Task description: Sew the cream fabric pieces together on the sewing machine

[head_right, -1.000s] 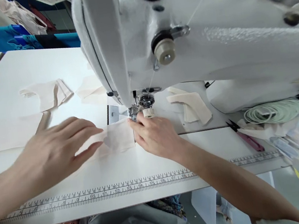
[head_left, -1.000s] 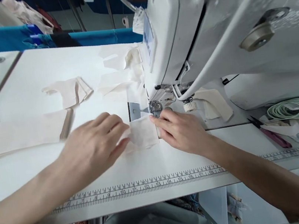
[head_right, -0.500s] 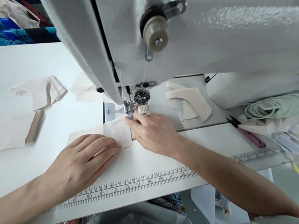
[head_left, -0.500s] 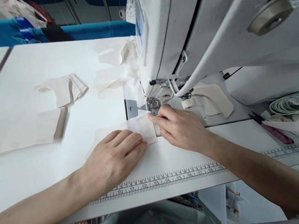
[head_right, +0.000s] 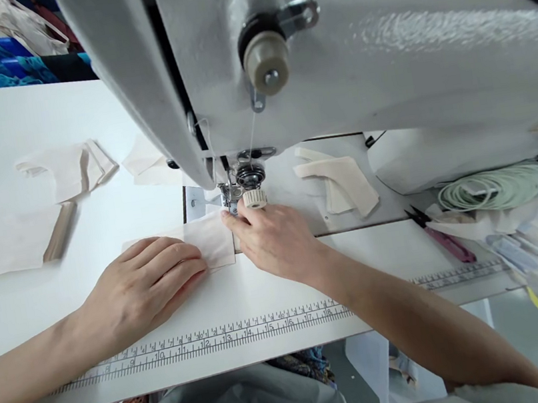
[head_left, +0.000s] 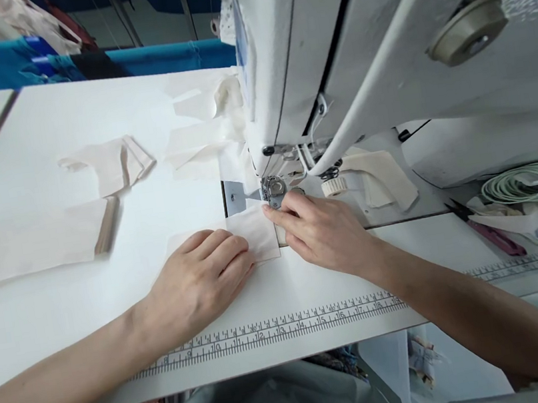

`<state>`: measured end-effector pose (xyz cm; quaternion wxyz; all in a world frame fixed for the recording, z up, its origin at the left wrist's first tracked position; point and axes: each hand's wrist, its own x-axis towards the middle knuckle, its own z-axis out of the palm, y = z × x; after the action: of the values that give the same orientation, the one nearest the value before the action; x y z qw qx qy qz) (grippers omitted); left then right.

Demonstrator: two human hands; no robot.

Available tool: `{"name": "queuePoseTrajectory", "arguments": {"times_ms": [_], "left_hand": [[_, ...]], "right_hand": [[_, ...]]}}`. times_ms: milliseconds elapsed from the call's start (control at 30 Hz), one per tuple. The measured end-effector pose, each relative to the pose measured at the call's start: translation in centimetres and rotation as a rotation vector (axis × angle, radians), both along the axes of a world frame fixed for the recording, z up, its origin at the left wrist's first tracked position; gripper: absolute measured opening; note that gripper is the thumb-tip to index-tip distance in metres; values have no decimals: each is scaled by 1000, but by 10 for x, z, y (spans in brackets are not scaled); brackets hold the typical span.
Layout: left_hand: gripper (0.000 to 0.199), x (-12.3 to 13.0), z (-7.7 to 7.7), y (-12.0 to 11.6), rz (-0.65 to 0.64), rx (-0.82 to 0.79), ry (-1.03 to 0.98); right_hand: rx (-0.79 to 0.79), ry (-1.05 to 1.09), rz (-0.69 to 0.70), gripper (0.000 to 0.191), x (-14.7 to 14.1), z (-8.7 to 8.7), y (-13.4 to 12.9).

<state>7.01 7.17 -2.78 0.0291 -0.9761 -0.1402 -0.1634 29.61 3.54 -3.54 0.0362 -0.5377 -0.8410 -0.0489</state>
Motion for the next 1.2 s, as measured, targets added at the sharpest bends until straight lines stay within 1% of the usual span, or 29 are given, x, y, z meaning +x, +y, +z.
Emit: {"name": "queuePoseTrajectory", "arguments": {"times_ms": [267,433,500,567,633,700,767,833,933,1000,1033,1100,1167,1200], "left_hand": [[13,1,-2,1,5,3,-1],[8,1,-1,-1,-9,-14,-71],[10,-1,0,-1,-18,-15,-105],[16,-3,1,-1,-32,3,-135],[19,-6,2,1,-52,34,-158],[21,-8,4,4,-76,45,-168],[24,-8,9,4,-114,29,-160],[26,-4,15,-1,-151,-14,-143],[27,14,24,-14,-160,-140,-122],[26,36,27,-23,-160,-261,-110],[27,49,27,-26,-168,-320,-105],[27,78,24,-28,-196,-412,-100],[28,109,19,-25,-230,-441,-104],[28,123,17,-22,-221,-444,-97]], "right_hand": [[17,0,17,42,0,-1,0],[29,6,20,40,0,-4,0],[15,7,17,39,-2,-3,-2],[2,16,28,41,-4,0,-3],[2,24,45,41,0,7,-4],[-3,13,80,34,15,18,-6],[0,26,96,28,44,31,-11],[52,149,9,22,82,40,-17],[114,289,-169,16,140,40,-26],[55,286,-195,16,166,34,-29],[40,281,-191,18,173,30,-31],[-3,250,-177,22,179,23,-31],[-20,229,-183,20,177,18,-31],[-18,225,-195,17,175,17,-31]]}}
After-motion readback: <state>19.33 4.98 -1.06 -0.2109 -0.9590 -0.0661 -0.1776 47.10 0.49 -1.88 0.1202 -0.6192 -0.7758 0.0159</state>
